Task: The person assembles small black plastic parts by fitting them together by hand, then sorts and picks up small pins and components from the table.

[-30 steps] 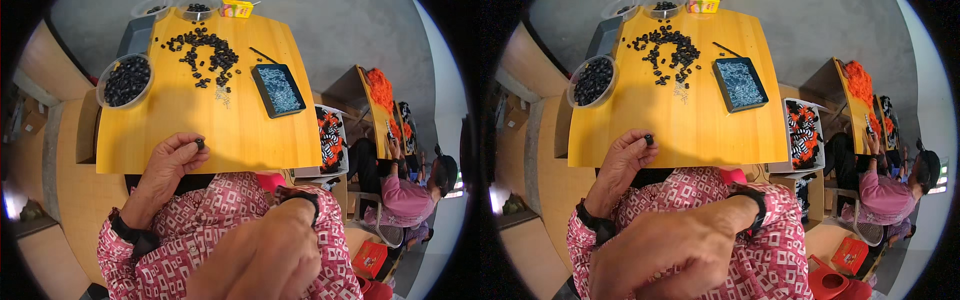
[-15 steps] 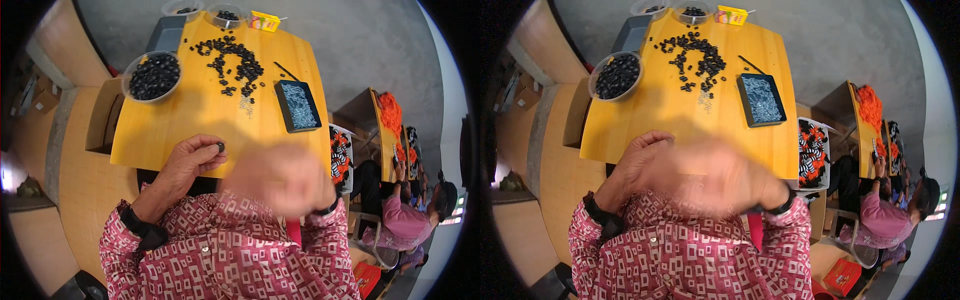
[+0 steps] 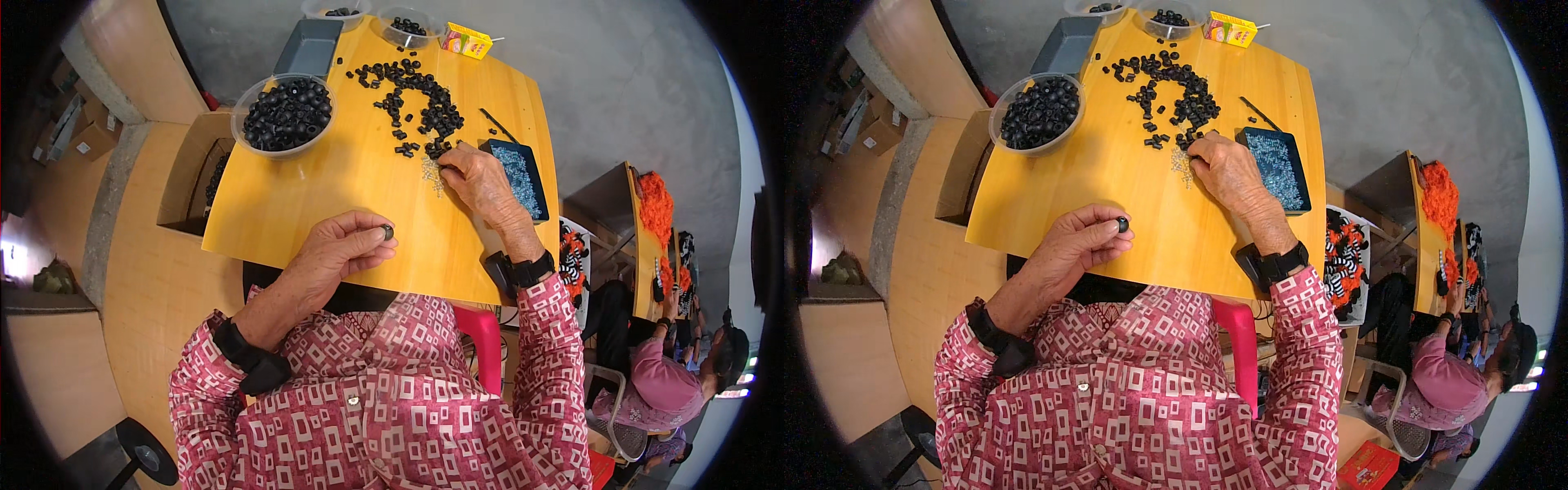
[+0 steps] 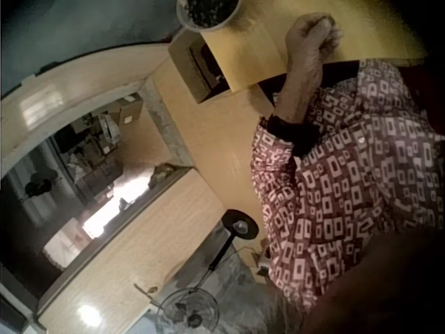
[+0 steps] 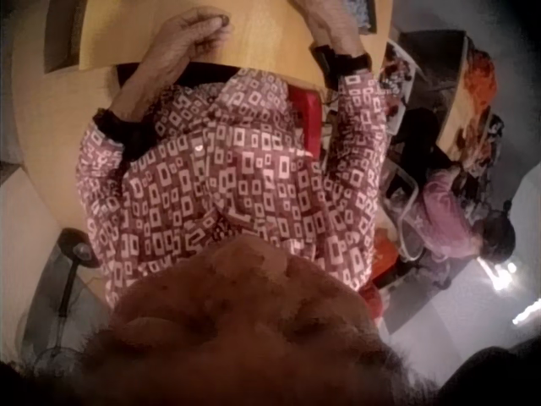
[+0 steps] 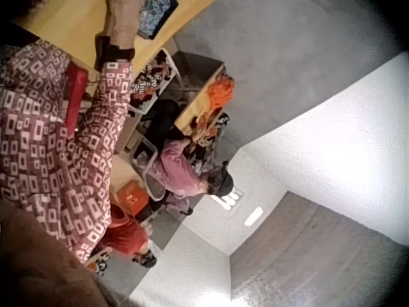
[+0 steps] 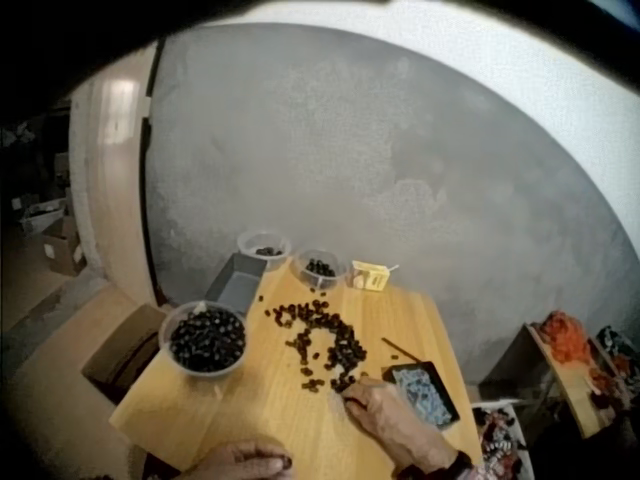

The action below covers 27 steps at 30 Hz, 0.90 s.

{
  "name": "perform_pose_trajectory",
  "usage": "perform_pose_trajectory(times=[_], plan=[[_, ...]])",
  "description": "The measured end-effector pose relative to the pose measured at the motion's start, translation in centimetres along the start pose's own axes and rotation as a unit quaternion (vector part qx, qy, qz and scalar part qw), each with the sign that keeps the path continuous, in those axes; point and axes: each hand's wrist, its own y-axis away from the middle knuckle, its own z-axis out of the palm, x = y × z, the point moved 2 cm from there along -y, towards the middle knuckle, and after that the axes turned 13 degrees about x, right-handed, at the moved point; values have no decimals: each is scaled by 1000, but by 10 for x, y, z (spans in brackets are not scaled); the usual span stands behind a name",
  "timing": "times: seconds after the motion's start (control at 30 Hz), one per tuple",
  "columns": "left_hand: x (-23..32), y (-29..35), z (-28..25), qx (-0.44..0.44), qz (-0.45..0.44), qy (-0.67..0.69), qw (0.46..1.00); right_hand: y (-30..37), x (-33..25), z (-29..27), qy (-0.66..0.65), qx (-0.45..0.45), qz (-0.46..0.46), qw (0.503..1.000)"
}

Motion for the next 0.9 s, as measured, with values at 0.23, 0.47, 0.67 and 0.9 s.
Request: perform_pose_trajectory(times=[0.23, 0.47, 0.67, 0.9], plan=[[1, 3, 3, 9, 17, 7, 1000, 6, -12, -8, -46, 51, 59, 996], [-3, 5, 8, -6, 54, 55, 997, 40, -104, -43, -287, 39, 131, 948], [-9, 1, 7, 3, 72, 57, 996, 50, -121, -29, -290, 59, 95, 951], [-11, 1, 5, -1, 85, 61, 995, 57, -123, -19, -298, 97, 131, 941]])
